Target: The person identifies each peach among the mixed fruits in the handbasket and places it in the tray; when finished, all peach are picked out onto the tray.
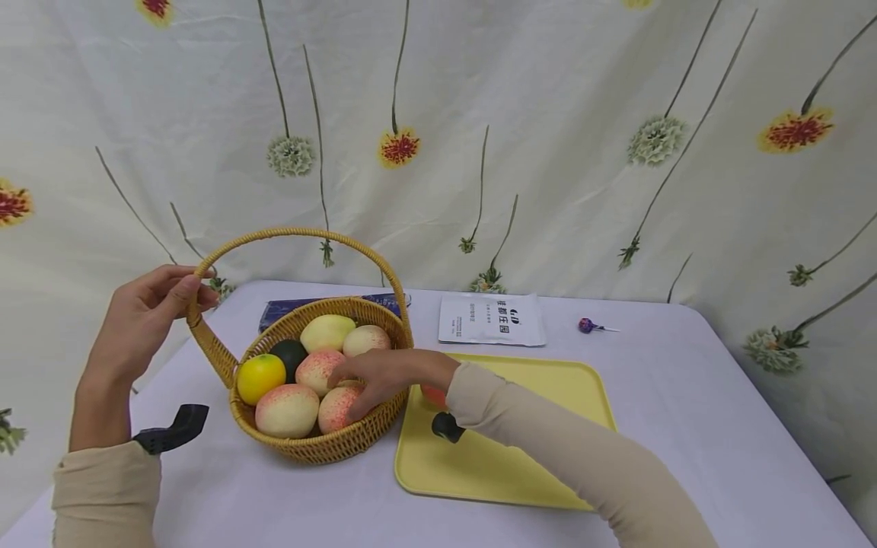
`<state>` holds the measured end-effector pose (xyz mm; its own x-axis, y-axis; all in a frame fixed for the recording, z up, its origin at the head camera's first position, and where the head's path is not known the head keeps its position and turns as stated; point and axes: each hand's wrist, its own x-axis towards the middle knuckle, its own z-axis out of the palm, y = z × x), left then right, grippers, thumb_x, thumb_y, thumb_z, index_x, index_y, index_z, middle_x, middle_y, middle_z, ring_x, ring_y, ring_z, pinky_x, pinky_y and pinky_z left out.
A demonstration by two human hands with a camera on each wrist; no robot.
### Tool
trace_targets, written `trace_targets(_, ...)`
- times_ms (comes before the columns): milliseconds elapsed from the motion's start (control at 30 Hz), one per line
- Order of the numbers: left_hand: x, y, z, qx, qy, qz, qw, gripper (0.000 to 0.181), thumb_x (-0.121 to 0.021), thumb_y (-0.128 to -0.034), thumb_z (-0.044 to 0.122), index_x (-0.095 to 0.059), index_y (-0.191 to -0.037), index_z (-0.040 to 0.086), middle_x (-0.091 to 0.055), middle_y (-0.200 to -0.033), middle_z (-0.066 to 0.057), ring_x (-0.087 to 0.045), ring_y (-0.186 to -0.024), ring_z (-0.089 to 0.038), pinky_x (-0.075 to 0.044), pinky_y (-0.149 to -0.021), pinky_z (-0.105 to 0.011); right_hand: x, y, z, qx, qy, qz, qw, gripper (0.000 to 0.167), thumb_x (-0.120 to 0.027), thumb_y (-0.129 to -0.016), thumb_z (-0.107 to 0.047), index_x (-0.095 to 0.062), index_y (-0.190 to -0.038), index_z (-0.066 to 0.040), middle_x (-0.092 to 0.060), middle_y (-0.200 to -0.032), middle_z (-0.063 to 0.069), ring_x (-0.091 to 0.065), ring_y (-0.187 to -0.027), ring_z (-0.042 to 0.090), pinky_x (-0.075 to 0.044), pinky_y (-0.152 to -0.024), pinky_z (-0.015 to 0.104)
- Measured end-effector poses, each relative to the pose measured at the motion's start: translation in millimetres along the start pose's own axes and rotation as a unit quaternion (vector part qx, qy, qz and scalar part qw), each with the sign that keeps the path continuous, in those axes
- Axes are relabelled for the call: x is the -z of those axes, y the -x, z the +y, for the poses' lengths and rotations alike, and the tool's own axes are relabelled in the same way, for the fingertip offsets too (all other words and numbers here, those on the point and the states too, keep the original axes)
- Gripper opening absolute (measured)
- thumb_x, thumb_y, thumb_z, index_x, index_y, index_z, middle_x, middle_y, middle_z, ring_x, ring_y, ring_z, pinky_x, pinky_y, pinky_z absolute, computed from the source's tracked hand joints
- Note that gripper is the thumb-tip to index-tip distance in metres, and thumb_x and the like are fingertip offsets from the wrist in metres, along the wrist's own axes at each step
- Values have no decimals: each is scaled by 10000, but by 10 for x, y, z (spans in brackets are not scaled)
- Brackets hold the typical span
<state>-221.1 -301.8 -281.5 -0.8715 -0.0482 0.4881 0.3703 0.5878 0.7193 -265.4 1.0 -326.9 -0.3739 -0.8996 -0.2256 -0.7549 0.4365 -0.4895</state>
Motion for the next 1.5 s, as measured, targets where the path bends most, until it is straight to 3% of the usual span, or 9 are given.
trace_targets(100, -2, 0, 11, 17, 9, 11, 10000, 330, -509, -995, 259, -605, -1217, 34, -652, -876, 73, -622, -837, -55, -493, -752, -88, -4, -24, -13, -68, 110, -60, 9999, 543, -687, -880, -301, -502, -1369, -156, -534, -1292, -9, -486, -1052, 97, -419, -918, 220)
trace_targets(333, -8, 2, 28, 33, 53, 12, 10000, 321, -511, -994, 264, -611, -1207, 45, -654, -872, 72, -627, -832, -54, -495, -753, -91, -30, -62, -9, -152, 59, -162, 9997, 548, -668, -882, -253, -480, -1388, -160, -498, -1365, 3, -461, -1160, 91, -374, -1023, 236)
trace_targets(700, -9, 11, 32, 123, -92, 70, 9999, 348, -499, -996, 276, -591, -1217, 23, -648, -848, 126, -620, -822, -35, -492, -746, -90, -77, -118, -1, -51, -34, -221, 9997, 516, -649, -898, -201, -471, -1377, -127, -508, -1347, 7, -459, -1087, 79, -384, -982, 206)
trace_targets(933, -14, 7, 26, 76, -55, 53, 9999, 333, -504, -996, 260, -597, -1212, 23, -655, -862, 98, -627, -831, -60, -501, -745, -103, -88, -106, -2, 15, 185, -115, 9998, 483, -645, -909, -197, -482, -1360, -138, -521, -1334, 7, -470, -1111, 81, -380, -996, 210)
trace_targets(1500, -15, 15, 33, 94, -38, 67, 9999, 341, -504, -994, 274, -594, -1211, 27, -647, -863, 114, -623, -833, -49, -511, -749, -116, -128, -53, 56, 205, 155, 219, 9994, 455, -652, -913, -208, -493, -1336, -148, -527, -1309, 12, -461, -1122, 103, -381, -983, 219)
